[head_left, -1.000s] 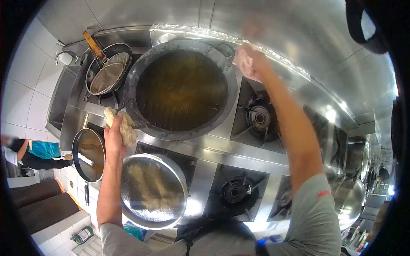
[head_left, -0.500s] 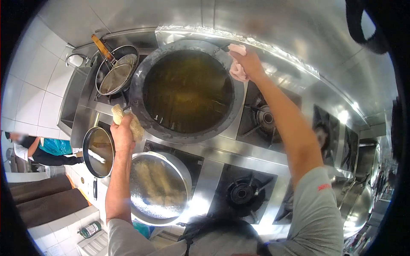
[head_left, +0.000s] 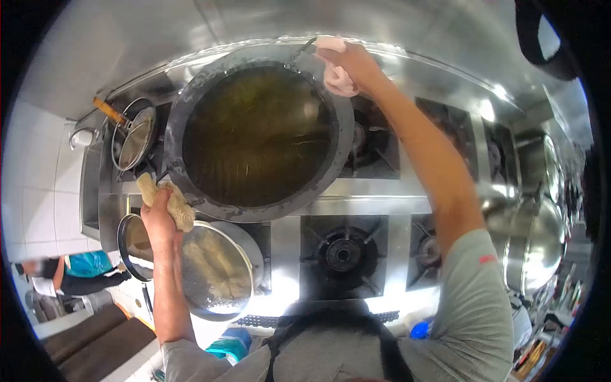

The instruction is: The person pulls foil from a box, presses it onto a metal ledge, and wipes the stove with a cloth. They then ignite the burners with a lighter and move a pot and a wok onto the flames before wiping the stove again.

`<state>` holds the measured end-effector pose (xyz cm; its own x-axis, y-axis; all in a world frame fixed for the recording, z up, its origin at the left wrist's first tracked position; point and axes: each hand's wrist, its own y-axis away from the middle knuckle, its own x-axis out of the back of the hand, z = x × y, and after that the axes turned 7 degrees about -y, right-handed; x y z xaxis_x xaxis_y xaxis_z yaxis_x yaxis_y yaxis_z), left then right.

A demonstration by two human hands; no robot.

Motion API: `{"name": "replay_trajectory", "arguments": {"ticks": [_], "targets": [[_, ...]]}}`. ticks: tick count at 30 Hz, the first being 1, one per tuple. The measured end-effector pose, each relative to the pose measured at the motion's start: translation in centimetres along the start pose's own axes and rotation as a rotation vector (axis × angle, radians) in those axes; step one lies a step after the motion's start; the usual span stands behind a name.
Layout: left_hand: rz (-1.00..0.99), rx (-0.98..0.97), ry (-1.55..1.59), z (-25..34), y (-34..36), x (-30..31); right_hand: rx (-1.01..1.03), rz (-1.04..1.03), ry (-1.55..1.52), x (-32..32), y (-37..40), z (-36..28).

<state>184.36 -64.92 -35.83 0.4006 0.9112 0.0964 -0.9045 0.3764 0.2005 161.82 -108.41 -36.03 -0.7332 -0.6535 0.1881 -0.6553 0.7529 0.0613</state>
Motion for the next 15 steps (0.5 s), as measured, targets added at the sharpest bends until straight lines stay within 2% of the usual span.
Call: {"name": "replay_trajectory", "arguments": {"ticks": [3, 7, 10, 12, 13, 15], "targets": [[-0.046, 0.04, 0.02, -0.1, 2.6, -2.2, 0.109, 0.102, -0.044, 3.0, 2.3, 0.9], [-0.075, 0.029, 0.02, -1.4, 6.1, -5.8, 0.142, 0.076, -0.011, 8.5, 5.0, 2.5], [-0.085, 0.046, 0.052, -2.6, 8.1, -9.0, 0.091, 0.051, -0.09, 12.4, 6.5, 3.4], [-0.102, 0.038, 0.049, -4.3, 8.5, -10.8, -0.113, 0.085, 0.001, 14.7, 8.1, 2.9], [-0.109, 0.04, 0.047, -5.4, 8.5, -11.6, -0.111, 0.077, -0.001, 15.5, 8.5, 3.2], [-0.094, 0.042, 0.059, -6.9, 9.0, -13.7, -0.054, 0.199, 0.228, 17.3, 8.8, 4.0]]}}
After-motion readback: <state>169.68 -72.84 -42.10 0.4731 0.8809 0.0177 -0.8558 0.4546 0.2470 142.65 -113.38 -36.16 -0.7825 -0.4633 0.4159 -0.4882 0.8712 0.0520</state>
